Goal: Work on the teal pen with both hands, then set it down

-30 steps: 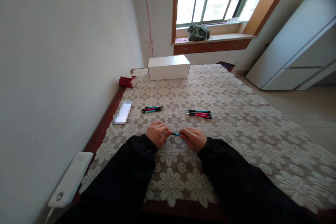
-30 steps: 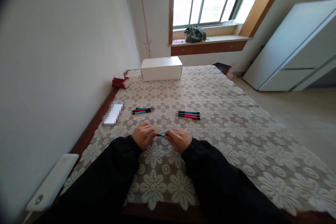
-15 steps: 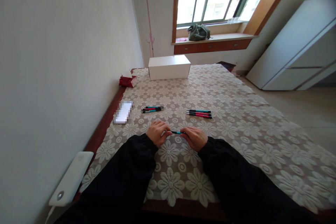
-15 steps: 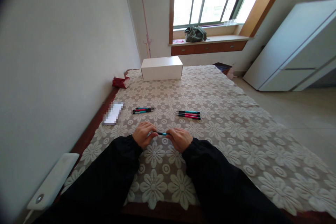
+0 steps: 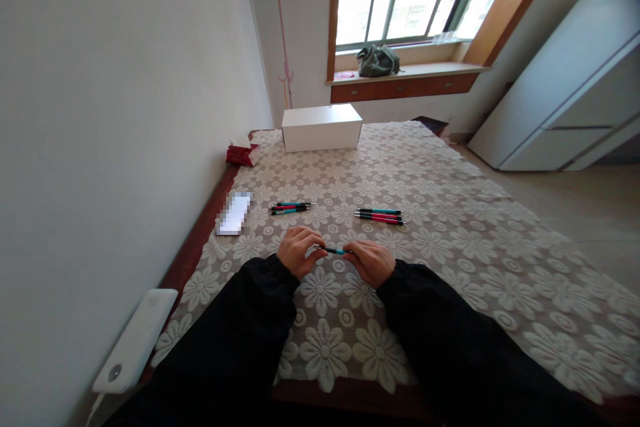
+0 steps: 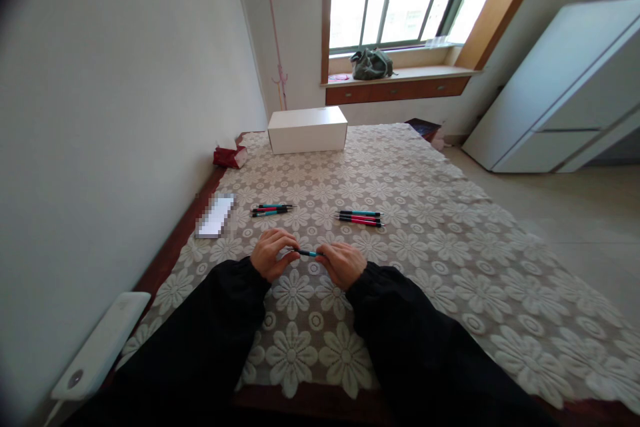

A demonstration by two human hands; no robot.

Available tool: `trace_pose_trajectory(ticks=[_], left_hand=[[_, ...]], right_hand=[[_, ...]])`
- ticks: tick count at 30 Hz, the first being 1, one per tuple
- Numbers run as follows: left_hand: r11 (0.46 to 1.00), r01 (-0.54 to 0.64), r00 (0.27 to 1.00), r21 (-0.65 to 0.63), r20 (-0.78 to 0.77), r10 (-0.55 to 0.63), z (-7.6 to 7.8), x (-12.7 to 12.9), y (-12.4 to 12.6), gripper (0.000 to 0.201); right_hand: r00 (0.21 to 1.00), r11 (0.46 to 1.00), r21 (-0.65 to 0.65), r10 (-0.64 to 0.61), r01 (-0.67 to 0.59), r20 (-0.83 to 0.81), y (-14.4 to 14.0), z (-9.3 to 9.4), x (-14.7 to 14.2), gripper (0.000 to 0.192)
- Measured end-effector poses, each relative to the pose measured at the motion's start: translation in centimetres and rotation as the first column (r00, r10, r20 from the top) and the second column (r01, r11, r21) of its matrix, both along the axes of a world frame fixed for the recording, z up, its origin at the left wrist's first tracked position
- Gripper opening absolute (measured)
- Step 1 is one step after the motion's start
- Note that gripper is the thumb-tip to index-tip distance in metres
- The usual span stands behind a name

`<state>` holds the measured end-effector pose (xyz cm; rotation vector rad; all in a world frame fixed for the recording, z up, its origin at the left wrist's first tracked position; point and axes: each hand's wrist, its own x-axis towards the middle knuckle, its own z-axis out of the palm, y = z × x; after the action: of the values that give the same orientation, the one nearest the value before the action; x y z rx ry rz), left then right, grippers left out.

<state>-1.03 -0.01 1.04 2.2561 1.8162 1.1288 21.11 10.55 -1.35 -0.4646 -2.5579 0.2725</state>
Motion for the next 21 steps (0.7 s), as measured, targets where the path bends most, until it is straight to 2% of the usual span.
trace_pose_trajectory(ticks=[3,6,11,17,21], left_hand=[[0.999,-0.038,0.999,-0.016,0.008,0.038,0.0,0.0,0.0,0.027],[0.999,-0.018,0.999,-0.037,-0.033,0.017,-0.3,-0.2,0.1,0.03],[0.999,0.02,0.999,0.029,-0.04,-0.019,-0.7,-0.2,0.2,0.024],[0.997,-0.002,1.0,0.072,-0.029,0.004,0.2,0.1,-0.1,0.025],[0.998,-0.057,0.998,0.027,-0.022,0.058,0.3,0.0,-0.1,0.025]], right_hand=[[1.0,1.0,0.014,-0.003,0.004,-0.021,0.0,0.0,0.0,0.035],[1.0,1.0,0.025,-0.003,0.004,-0.022,0.0,0.1,-0.1,0.035],[0.999,1.0,0.001,0.005,-0.005,0.035,-0.1,0.1,-0.1,0.035],[1.0,0.999,-0.027,-0.029,0.029,-0.002,-0.2,0.2,0.0,0.037],[0.999,1.0,0.019,-0.023,0.024,-0.039,0.1,0.3,0.0,0.038]])
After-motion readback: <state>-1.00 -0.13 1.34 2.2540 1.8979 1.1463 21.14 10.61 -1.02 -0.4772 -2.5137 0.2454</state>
